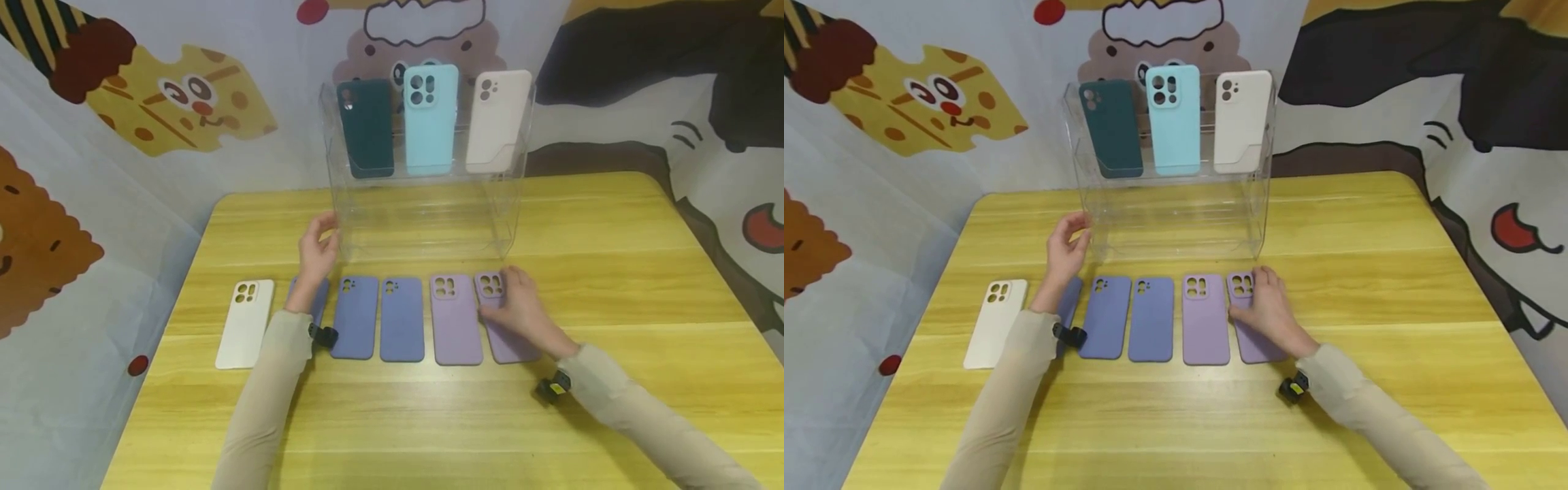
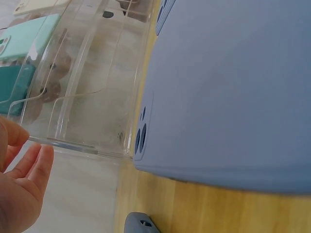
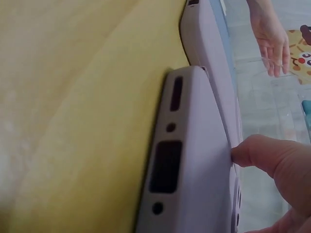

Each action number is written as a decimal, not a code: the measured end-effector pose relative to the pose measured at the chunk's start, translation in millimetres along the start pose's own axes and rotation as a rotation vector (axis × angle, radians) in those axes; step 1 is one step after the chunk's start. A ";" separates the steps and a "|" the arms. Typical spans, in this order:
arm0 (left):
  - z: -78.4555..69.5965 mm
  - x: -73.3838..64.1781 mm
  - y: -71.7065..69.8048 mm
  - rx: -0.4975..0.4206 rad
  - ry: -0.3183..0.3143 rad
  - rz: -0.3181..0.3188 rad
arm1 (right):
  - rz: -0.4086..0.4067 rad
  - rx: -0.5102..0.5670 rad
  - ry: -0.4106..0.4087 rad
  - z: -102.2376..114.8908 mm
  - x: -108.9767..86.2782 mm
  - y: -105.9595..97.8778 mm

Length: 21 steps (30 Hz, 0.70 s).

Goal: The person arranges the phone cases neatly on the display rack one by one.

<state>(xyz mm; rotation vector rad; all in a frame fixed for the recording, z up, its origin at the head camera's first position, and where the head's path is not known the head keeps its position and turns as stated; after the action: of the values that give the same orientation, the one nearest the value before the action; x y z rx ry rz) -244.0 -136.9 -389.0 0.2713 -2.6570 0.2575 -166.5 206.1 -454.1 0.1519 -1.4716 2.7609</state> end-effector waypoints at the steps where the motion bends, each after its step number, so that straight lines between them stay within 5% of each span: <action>1: 0.2 0.3 -0.1 -0.002 -0.001 -0.001 | 0.006 -0.003 0.006 0.4 0.9 0.0; 21: -0.2 0.6 -0.6 0.008 0.013 0.006 | 0.024 -0.026 0.029 5.2 4.2 -2.1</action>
<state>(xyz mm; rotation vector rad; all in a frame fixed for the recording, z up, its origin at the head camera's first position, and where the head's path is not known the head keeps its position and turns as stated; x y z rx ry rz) -244.3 -137.5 -388.5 0.2626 -2.6447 0.2707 -170.1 202.9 -449.1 0.0937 -1.5111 2.7493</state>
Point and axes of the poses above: each hand's wrist, its own x-axis towards the middle knuckle, its own y-axis out of the palm, z = x × y, the point moved 5 cm from there along x, towards the middle knuckle, and after that the axes turned 7 degrees about -z, right-handed, at the moved point
